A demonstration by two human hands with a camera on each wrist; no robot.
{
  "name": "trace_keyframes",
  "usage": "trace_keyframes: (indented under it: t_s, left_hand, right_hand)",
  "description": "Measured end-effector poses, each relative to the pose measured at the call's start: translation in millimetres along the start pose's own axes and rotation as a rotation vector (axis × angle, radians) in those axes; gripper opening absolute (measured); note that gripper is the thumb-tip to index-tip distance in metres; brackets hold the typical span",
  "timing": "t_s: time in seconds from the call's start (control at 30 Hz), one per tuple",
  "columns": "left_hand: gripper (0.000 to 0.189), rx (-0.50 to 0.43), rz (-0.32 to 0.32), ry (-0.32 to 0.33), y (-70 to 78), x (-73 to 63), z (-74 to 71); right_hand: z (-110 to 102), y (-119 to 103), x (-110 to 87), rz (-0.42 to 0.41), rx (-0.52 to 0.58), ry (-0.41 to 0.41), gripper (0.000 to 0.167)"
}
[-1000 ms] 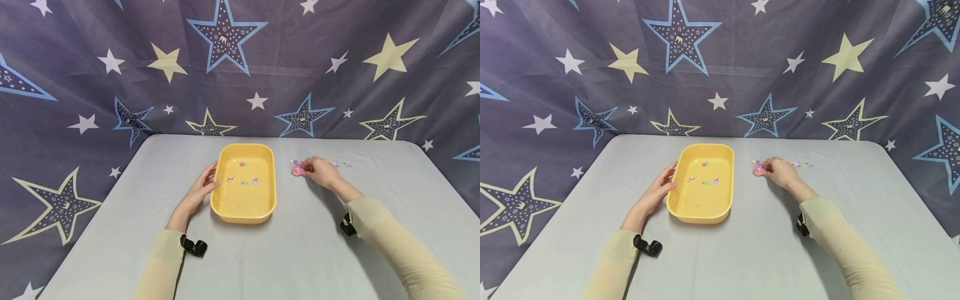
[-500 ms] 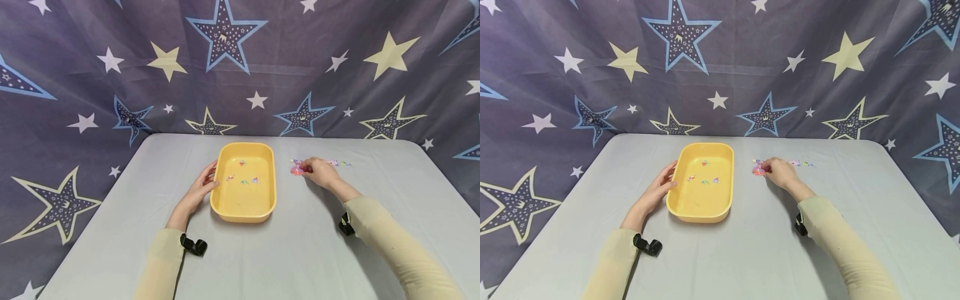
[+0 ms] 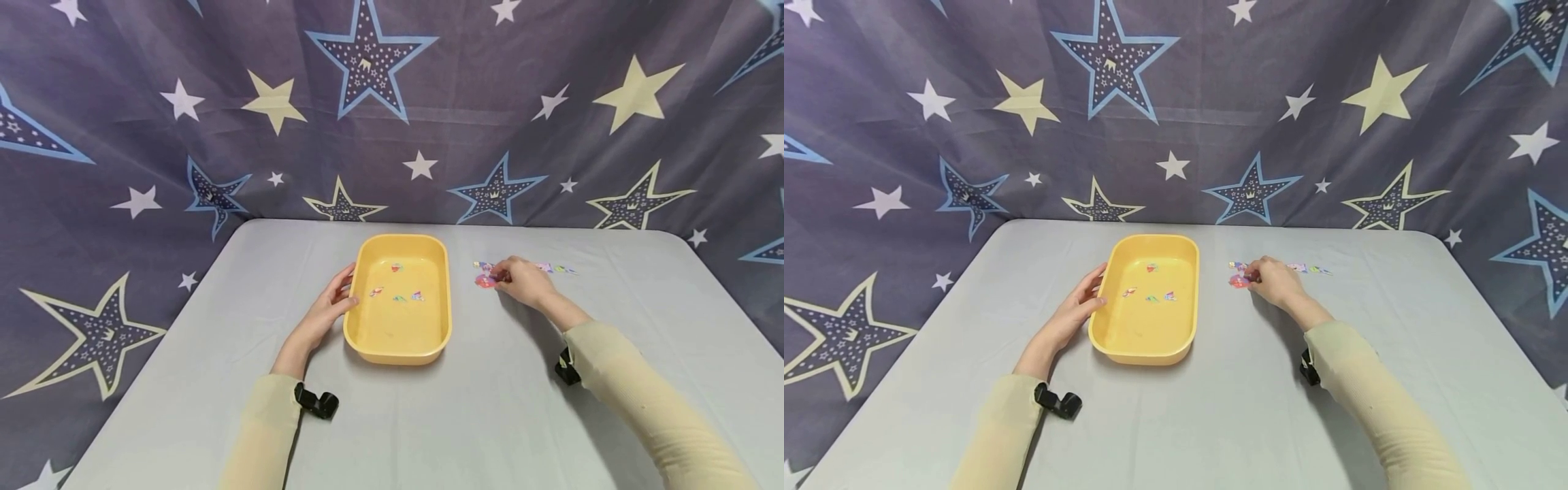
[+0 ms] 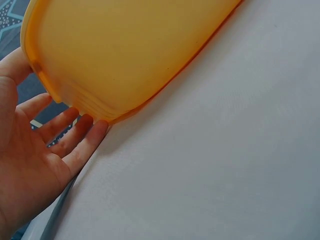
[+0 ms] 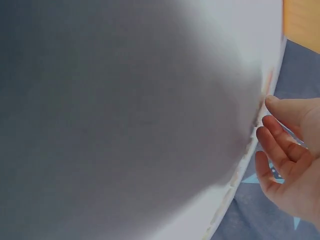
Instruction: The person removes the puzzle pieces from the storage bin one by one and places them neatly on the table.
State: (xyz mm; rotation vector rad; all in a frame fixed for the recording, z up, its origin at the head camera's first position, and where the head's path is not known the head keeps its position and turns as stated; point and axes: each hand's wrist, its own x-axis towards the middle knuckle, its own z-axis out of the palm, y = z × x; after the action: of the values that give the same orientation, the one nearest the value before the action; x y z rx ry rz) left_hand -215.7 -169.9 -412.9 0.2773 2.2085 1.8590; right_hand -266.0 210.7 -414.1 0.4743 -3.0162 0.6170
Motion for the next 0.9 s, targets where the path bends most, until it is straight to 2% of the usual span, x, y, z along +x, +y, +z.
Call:
trace_keyframes:
  t_s: [0.27, 0.9]
  left_hand:
    - [0.065, -0.007, 0.012, -0.006, -0.3, -0.3, 0.4]
    - [0.066, 0.005, 0.001, -0.007, 1.1, -1.0, 1.0]
  right_hand:
    - [-11.2, -12.9, 5.1, -0.054, -0.007, 0.044, 0.025]
    - [-20.8, -79.4, 32.9, -0.173, 0.005, 0.053, 0.023]
